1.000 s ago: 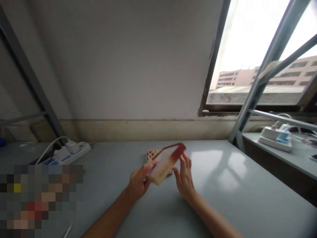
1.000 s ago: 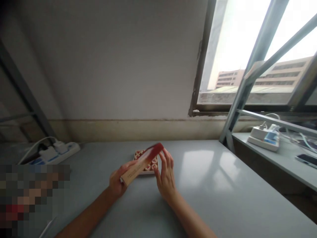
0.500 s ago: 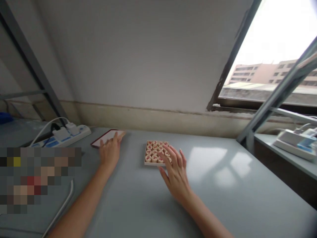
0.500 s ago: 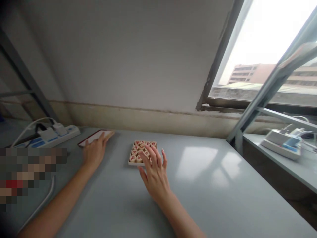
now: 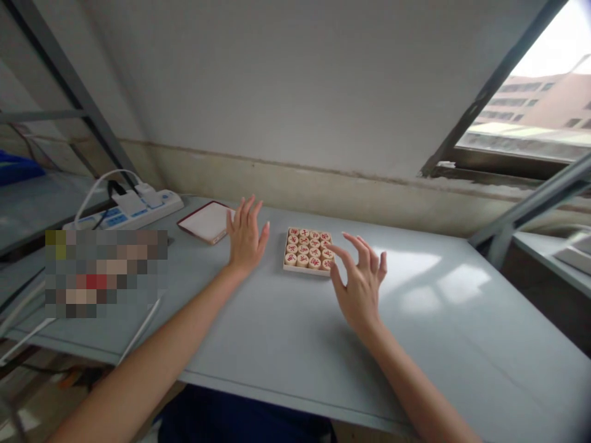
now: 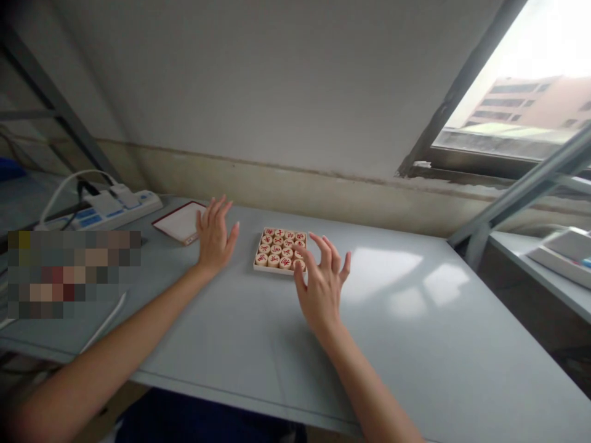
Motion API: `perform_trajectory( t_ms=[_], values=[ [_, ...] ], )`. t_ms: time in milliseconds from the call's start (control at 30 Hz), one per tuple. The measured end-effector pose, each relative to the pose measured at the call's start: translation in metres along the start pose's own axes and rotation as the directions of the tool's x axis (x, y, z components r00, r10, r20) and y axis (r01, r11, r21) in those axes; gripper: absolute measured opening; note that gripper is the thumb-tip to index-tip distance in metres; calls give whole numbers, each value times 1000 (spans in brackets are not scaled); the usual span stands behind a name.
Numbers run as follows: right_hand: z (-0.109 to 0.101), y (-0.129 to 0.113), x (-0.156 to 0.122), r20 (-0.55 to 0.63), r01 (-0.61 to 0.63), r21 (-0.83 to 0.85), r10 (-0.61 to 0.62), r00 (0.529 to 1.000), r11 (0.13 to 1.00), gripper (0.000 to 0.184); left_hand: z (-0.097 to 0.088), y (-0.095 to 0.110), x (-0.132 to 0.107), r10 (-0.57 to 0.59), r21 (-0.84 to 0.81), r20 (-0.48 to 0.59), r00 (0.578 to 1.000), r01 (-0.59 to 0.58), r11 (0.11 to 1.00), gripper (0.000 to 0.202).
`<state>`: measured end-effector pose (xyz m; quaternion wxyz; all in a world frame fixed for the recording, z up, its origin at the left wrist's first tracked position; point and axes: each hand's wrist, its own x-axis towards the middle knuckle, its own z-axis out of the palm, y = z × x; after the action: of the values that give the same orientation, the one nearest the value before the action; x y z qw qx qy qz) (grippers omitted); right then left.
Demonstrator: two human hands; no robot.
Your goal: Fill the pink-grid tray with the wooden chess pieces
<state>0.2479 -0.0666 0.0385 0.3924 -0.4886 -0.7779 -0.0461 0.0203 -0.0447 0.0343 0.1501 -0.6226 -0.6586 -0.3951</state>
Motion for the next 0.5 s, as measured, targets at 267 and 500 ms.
perform_trajectory(
  t_ms=[267, 500],
  values=[
    [26, 43, -3, 96, -452, 558, 487, 868, 696, 36, 77, -4, 30, -110, -367, 327, 939, 233, 901, 37],
    [44, 66, 19, 299, -538, 479, 447, 843, 694, 40, 84, 1, 19, -171, -369, 338, 926, 297, 881, 35]
  ],
)
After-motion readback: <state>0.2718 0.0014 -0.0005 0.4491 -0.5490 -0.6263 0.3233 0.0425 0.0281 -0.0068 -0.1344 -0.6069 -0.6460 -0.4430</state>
